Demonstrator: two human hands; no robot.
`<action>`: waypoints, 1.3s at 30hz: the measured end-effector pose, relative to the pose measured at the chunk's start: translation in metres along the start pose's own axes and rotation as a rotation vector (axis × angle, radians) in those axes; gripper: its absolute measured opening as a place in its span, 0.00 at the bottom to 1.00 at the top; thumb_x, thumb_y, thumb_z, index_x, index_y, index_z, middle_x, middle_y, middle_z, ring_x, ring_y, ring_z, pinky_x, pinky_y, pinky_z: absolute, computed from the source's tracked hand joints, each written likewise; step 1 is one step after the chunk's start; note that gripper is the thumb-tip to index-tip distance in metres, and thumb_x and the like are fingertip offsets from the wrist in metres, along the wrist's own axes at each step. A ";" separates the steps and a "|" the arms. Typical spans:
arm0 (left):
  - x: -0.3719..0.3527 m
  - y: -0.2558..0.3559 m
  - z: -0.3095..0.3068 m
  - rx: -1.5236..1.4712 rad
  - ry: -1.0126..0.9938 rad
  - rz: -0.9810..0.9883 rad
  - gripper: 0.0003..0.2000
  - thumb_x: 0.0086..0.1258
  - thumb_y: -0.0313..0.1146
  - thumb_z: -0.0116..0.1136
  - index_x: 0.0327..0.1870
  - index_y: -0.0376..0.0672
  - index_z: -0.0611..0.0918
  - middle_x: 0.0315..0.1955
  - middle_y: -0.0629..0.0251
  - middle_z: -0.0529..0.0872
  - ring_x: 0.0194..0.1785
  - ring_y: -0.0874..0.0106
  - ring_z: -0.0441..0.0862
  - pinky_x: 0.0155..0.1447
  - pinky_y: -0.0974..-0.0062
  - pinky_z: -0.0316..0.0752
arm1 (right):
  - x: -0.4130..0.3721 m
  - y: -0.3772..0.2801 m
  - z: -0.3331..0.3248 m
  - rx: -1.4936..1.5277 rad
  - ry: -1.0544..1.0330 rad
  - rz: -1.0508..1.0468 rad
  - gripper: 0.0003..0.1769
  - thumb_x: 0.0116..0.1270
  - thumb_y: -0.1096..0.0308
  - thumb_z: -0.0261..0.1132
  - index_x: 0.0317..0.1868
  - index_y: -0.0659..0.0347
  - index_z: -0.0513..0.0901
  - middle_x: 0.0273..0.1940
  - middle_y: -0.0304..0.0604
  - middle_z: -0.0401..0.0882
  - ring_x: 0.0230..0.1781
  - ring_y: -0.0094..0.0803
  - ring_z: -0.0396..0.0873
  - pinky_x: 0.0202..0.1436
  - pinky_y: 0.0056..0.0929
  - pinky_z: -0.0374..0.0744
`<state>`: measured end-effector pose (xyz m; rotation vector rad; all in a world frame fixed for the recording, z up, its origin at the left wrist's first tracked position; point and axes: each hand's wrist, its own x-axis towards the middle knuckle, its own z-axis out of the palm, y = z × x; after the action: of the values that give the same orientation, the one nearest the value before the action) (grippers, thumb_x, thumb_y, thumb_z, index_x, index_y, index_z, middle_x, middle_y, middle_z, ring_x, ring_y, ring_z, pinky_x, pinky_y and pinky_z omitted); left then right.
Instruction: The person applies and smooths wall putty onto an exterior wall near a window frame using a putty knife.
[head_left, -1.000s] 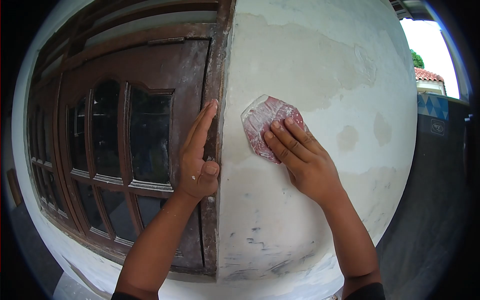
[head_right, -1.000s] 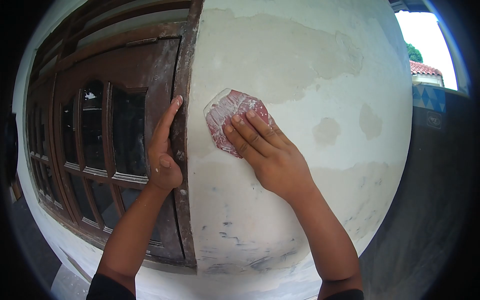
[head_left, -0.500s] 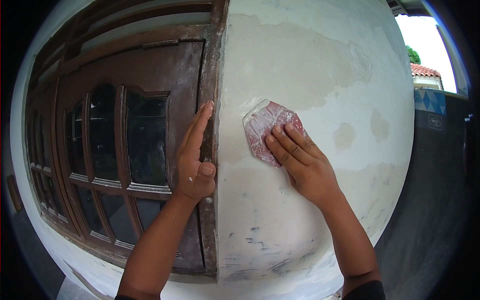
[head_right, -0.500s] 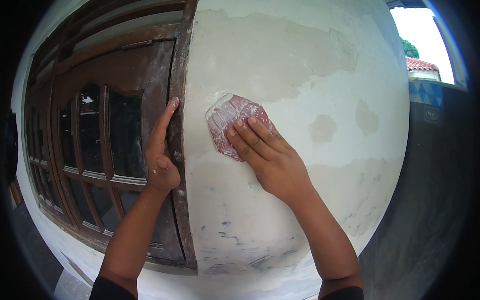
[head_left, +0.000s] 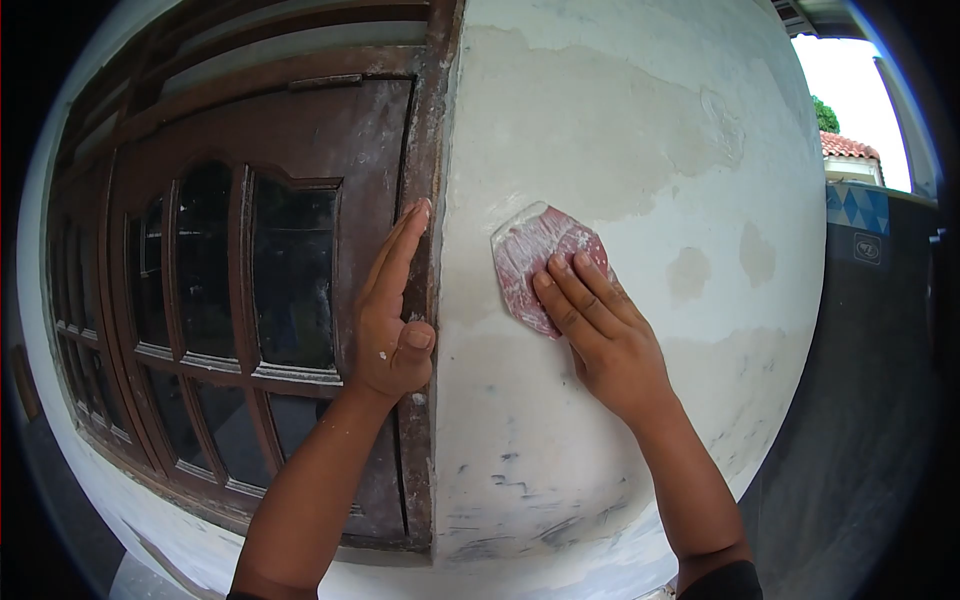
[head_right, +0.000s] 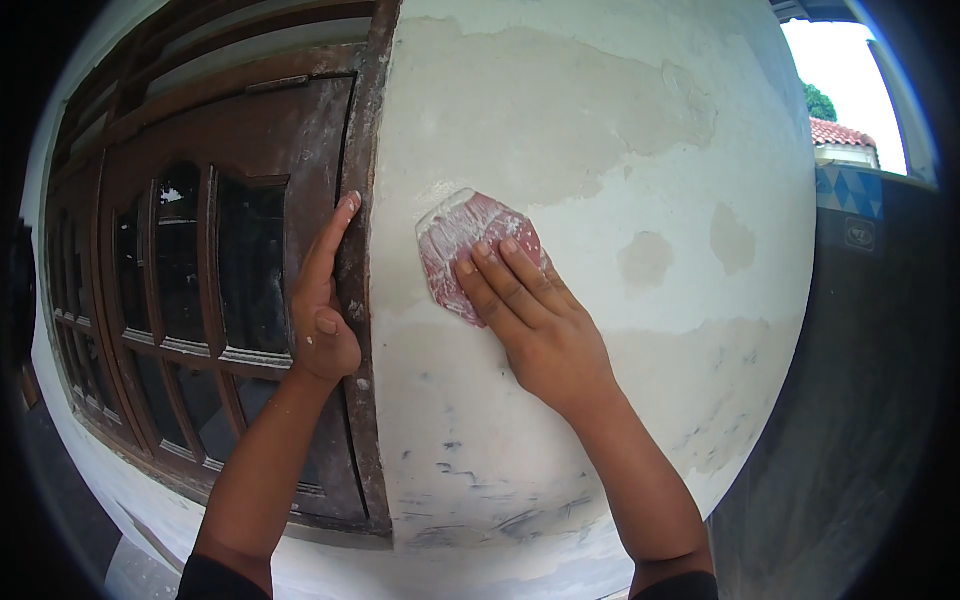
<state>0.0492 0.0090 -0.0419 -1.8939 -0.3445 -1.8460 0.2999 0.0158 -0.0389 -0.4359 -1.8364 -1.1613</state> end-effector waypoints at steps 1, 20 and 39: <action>0.000 0.001 -0.001 0.001 -0.003 -0.010 0.56 0.69 0.79 0.33 0.75 0.25 0.65 0.72 0.38 0.70 0.78 0.49 0.65 0.81 0.58 0.57 | -0.009 -0.005 -0.002 0.001 0.001 -0.003 0.30 0.64 0.78 0.62 0.68 0.55 0.81 0.70 0.40 0.77 0.74 0.39 0.72 0.73 0.43 0.75; 0.000 0.001 -0.002 0.009 -0.011 0.003 0.56 0.70 0.79 0.32 0.75 0.24 0.64 0.72 0.39 0.70 0.78 0.50 0.65 0.81 0.57 0.58 | -0.028 -0.026 0.001 -0.011 0.103 0.058 0.28 0.66 0.77 0.62 0.68 0.57 0.81 0.69 0.44 0.78 0.74 0.42 0.71 0.71 0.46 0.75; 0.000 -0.003 -0.001 -0.022 -0.009 0.020 0.55 0.70 0.78 0.34 0.75 0.25 0.64 0.73 0.39 0.69 0.79 0.50 0.64 0.81 0.57 0.56 | 0.009 -0.002 -0.005 -0.008 0.139 -0.010 0.30 0.62 0.78 0.63 0.67 0.55 0.82 0.69 0.42 0.78 0.73 0.41 0.73 0.71 0.44 0.77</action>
<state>0.0469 0.0109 -0.0420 -1.9141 -0.3083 -1.8355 0.2960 0.0094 -0.0320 -0.3422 -1.7160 -1.1759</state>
